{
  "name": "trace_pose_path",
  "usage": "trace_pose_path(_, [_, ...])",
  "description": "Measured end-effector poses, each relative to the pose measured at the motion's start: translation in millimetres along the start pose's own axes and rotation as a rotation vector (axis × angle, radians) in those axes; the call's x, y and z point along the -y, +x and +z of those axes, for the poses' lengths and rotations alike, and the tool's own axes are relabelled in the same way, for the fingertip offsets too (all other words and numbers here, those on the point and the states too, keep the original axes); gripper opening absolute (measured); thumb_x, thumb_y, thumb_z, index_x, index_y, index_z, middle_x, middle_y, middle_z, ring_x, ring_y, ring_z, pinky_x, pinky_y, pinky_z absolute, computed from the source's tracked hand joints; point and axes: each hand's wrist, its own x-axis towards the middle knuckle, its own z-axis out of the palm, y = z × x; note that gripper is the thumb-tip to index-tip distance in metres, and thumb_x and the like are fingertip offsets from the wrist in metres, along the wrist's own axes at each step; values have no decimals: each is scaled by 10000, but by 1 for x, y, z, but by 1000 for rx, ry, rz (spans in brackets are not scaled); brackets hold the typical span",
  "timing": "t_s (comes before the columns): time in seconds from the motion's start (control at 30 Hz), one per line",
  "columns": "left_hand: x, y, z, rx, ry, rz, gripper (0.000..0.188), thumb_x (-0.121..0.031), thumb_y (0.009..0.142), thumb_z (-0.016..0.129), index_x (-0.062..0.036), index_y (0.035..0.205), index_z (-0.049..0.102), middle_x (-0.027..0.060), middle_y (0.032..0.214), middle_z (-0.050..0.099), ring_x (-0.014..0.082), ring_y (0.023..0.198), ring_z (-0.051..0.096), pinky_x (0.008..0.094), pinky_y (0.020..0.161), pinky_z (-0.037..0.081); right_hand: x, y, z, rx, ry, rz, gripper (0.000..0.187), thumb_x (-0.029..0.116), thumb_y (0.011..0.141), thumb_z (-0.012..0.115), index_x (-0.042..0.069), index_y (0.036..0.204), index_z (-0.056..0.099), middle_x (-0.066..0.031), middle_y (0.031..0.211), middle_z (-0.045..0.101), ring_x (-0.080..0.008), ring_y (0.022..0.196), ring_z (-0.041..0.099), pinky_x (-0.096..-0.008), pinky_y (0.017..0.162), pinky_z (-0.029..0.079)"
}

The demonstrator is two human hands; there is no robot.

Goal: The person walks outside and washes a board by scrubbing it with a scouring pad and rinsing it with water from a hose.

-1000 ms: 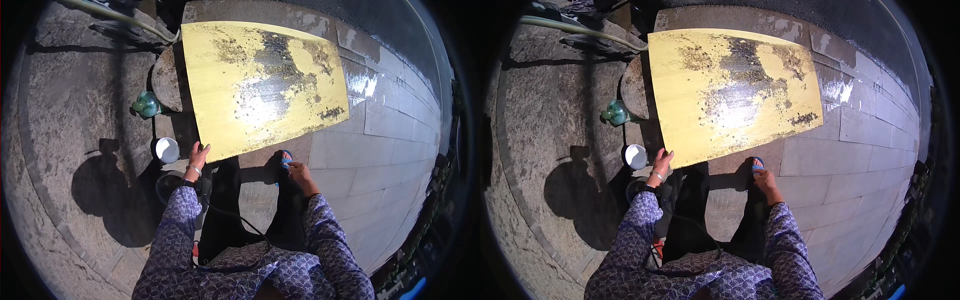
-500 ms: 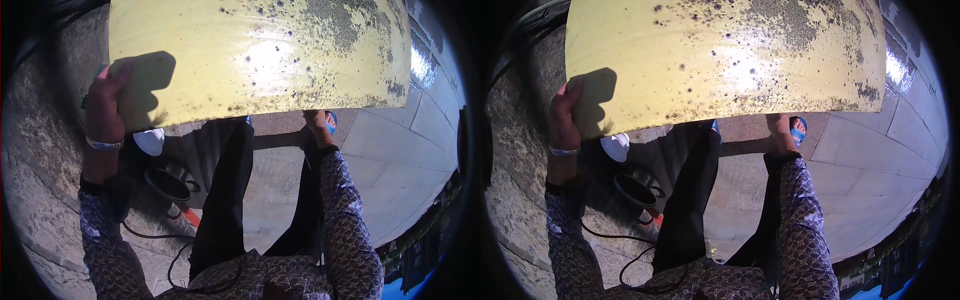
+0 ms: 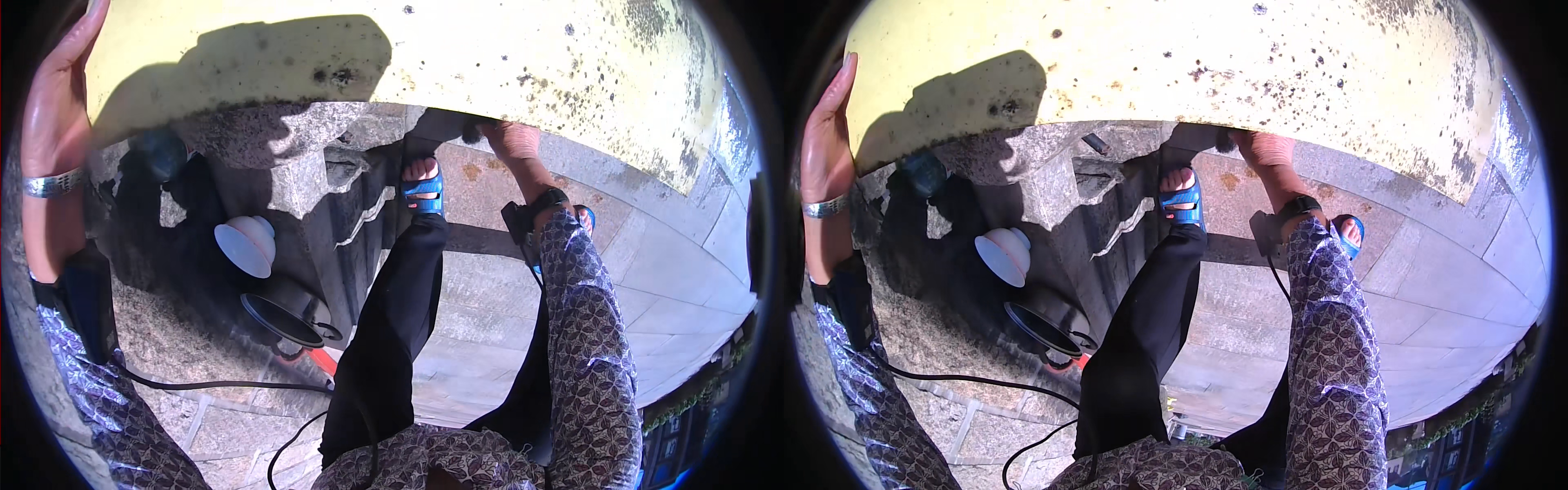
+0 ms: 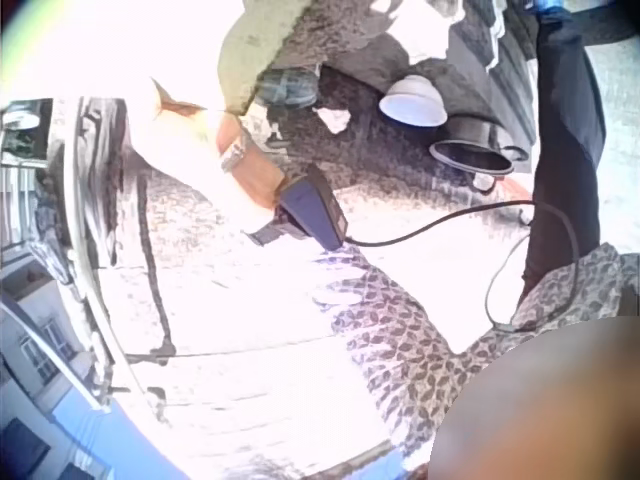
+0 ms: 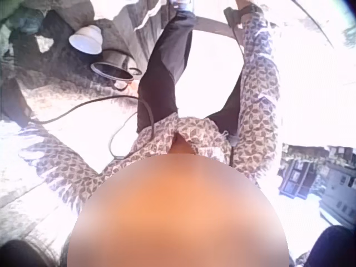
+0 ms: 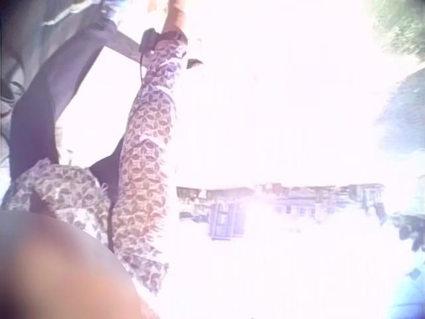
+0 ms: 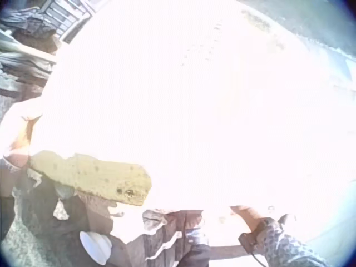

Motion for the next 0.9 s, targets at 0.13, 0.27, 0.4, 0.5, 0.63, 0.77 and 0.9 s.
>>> trace_pose_path(0.13, [-139,-125,61,-460,733,908,448,-275,894,476,17,1227,409,113,1114,543,175,995,529,300,904,394,-63,23,68,-428,-130,-29,439,298,738,612,119,1130,526,-126,1129,529,-315,1088,453,-415,908,351])
trace_pose_path(0.27, [-123,-121,76,-192,502,806,386,-219,881,506,35,1166,454,89,1015,589,137,924,563,242,838,428,-70,-4,50,-350,28,44,412,272,717,639,115,1088,555,-133,1094,546,-321,1073,467,-396,875,389])
trace_pose_path(0.4, [-130,-128,66,-322,524,864,337,-165,867,523,37,1131,466,92,967,596,139,859,586,238,765,465,-50,-77,-14,21,118,95,342,148,662,675,96,989,590,-137,1057,569,-317,1074,477,-364,874,401])
trace_pose_path(0.5, [-129,-128,65,-301,490,842,359,-148,861,531,45,1150,441,92,970,591,136,837,590,235,749,472,0,-158,-57,-205,733,-22,257,102,668,655,60,904,565,-162,1125,536,-329,1087,459,-400,898,381])
trace_pose_path(0.63, [-126,-123,54,-411,453,792,469,-148,859,539,70,1231,353,102,1015,570,131,871,573,241,775,462,132,-187,-184,-477,643,-188,310,0,590,669,55,868,542,-144,1155,509,-363,1107,429,-417,888,392])
trace_pose_path(0.77, [-118,-98,66,-300,376,822,566,-125,859,536,100,1288,244,127,1122,519,143,1009,512,251,863,415,217,-113,-202,-621,617,-360,320,-5,575,651,50,871,543,-128,1025,518,-355,974,450,-430,814,408])
trace_pose_path(0.9, [-128,-109,38,-321,280,795,516,-124,867,517,85,1277,283,108,1111,521,135,990,520,249,866,411,253,-90,-186,-643,543,-506,255,41,603,661,58,851,607,-65,875,589,-309,903,471,-401,790,412])
